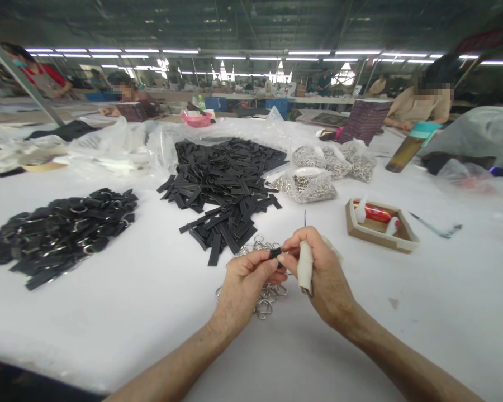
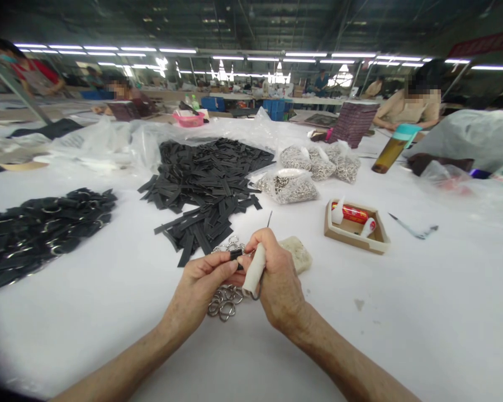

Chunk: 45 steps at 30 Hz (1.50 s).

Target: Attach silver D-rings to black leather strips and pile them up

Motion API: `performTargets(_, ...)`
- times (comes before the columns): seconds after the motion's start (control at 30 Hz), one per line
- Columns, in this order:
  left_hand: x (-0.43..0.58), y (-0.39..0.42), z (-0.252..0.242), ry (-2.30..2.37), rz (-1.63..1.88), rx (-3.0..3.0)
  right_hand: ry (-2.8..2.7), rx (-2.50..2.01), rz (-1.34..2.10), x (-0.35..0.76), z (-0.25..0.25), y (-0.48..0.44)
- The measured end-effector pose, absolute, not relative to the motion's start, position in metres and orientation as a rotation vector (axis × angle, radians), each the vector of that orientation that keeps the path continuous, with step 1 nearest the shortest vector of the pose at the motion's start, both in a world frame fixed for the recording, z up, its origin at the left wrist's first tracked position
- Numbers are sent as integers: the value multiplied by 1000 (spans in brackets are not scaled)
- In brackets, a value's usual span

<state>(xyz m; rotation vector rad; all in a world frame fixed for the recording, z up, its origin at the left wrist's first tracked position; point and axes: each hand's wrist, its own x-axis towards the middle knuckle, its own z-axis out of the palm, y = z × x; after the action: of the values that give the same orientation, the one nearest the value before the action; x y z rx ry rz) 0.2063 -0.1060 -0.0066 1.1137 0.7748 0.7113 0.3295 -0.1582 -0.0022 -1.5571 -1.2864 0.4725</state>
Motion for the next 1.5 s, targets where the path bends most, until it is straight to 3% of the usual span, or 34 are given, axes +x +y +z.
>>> performTargets(0.27, 205, -103, -6, 803, 600, 1301, -1340, -1588, 423, 333, -2, -159)
performTargets(0.43, 200, -97, -2, 865, 784, 1538, -1327, -1514, 549, 335, 2, -158)
performTargets(0.63, 200, -96, -3, 643, 424, 1199, -1384, -1511, 505, 335, -1, -158)
performTargets(0.97, 204, -100, -5, 756, 544, 1092, -1393, -1651, 354, 331, -1, -159)
performTargets(1.5, 205, -102, -10, 721, 581, 1092, -1291, -1588, 588, 326, -4, -160)
